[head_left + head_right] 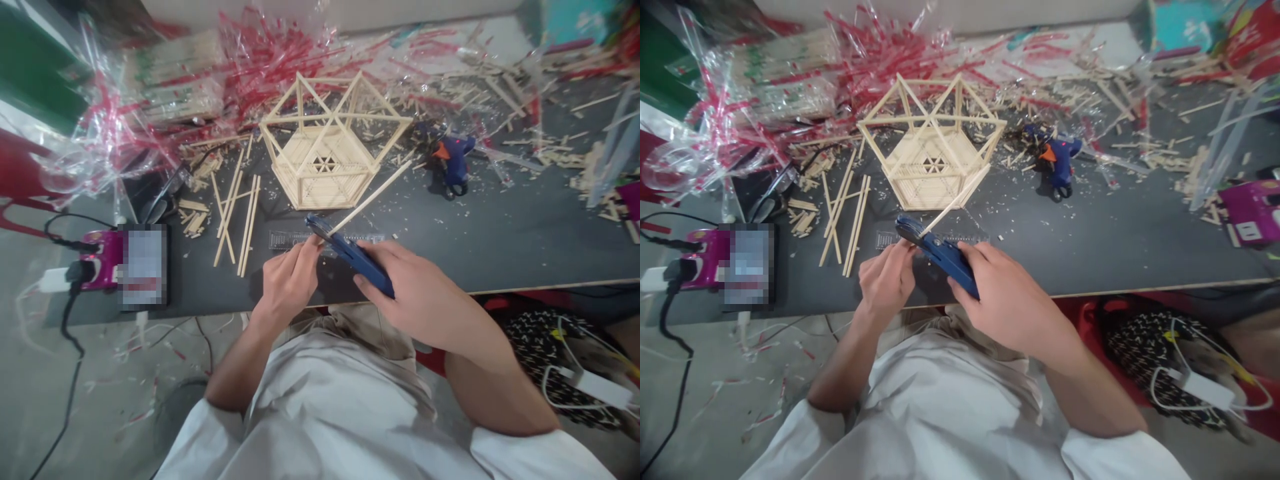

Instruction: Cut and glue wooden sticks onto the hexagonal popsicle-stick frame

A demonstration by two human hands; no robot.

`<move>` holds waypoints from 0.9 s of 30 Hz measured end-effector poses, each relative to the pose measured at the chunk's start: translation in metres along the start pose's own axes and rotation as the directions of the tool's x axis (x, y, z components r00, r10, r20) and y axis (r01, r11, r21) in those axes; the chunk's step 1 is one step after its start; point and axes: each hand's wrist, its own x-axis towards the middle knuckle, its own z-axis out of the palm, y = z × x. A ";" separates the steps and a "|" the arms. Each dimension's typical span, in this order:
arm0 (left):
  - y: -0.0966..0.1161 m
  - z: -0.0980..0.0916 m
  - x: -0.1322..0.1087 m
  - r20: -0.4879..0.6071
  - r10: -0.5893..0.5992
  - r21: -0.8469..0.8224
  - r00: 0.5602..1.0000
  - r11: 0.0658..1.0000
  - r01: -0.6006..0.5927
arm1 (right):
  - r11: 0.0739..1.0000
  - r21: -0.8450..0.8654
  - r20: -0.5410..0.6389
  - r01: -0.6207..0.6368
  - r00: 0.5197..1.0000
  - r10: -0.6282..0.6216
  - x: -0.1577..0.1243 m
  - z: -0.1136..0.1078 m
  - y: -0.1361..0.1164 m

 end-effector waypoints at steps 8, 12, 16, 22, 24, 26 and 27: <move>0.000 -0.002 0.001 0.008 -0.009 -0.031 1.000 0.999 0.009 | 0.990 -0.069 0.095 -0.122 0.987 0.128 0.009 -0.009 -0.003; -0.002 -0.002 0.000 0.038 -0.019 0.091 0.999 0.996 0.016 | 0.988 -0.132 0.136 -0.080 0.986 0.098 0.018 -0.015 -0.001; -0.001 -0.001 0.002 0.112 -0.032 0.220 0.993 0.975 0.006 | 0.990 -0.125 0.260 -0.057 0.961 0.088 0.028 -0.023 0.006; 0.018 -0.006 0.002 0.188 -0.077 0.260 0.979 0.965 0.026 | 0.983 -0.174 0.329 -0.058 0.938 0.114 0.024 -0.026 0.010; 0.028 -0.010 -0.002 0.231 -0.145 0.269 0.962 0.960 0.080 | 0.984 -0.169 0.353 -0.054 0.929 0.112 0.018 -0.025 0.010; 0.035 -0.015 -0.008 0.278 -0.193 0.275 0.941 0.955 0.115 | 0.986 -0.159 0.381 -0.057 0.917 0.115 0.013 -0.024 0.010; 0.039 -0.017 -0.012 0.299 -0.208 0.275 0.931 0.953 0.125 | 0.986 -0.158 0.392 -0.056 0.913 0.115 0.010 -0.022 0.010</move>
